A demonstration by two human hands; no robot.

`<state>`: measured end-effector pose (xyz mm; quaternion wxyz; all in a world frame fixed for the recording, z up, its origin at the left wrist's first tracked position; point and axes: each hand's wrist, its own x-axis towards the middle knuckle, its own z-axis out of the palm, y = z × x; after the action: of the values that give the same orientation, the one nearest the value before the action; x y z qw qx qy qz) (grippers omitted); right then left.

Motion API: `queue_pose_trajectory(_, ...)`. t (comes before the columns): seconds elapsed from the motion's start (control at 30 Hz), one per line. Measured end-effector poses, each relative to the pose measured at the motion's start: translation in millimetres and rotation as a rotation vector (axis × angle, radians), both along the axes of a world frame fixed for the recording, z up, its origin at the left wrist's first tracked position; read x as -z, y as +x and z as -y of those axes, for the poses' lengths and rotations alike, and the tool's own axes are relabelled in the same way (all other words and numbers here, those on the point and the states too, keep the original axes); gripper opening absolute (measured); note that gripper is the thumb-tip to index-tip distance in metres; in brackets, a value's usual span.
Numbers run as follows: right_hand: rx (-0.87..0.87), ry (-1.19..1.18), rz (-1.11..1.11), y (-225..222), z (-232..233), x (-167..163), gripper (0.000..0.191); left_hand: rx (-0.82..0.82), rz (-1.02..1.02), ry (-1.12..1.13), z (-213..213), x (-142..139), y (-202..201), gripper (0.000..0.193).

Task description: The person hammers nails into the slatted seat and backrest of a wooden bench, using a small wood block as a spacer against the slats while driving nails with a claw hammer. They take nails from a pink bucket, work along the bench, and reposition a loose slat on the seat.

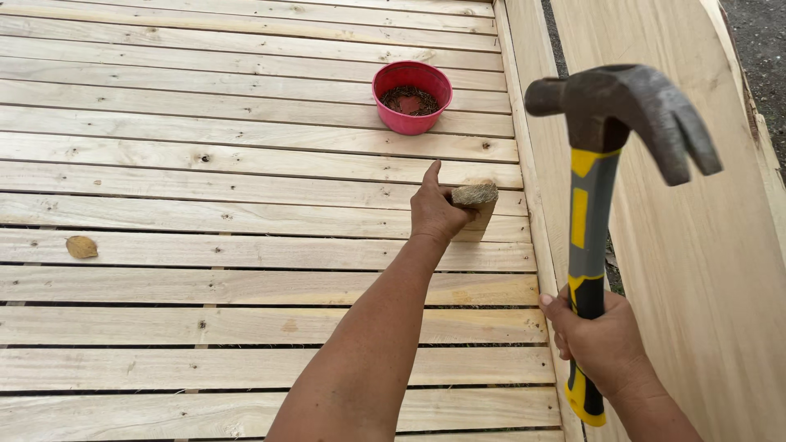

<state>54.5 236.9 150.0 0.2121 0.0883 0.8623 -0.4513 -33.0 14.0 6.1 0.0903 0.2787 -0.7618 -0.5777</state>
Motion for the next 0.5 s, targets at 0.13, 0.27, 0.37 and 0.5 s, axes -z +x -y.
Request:
queue_pose_trajectory(0.13, -0.093, 0.339, 0.258, -1, -10, 30, 0.035, 0.03, 0.042, -0.06, -2, -3, 6, 0.125)
queue_pose_trajectory(0.27, 0.014, 0.213, 0.233, -3, -16, 22, 0.035, 0.015, 0.025, 0.0, -3, -1, 3, 0.118)
queue_pose_trajectory(0.37, 0.055, -0.056, 0.052, -4, -12, -5, 0.026, 0.037, 0.067, -0.039, -3, 2, -2, 0.119)
queue_pose_trajectory(0.5, 0.003, -0.465, -0.279, -17, -15, -31, 0.018, 0.034, 0.054, -0.024, -3, 1, -1, 0.12)
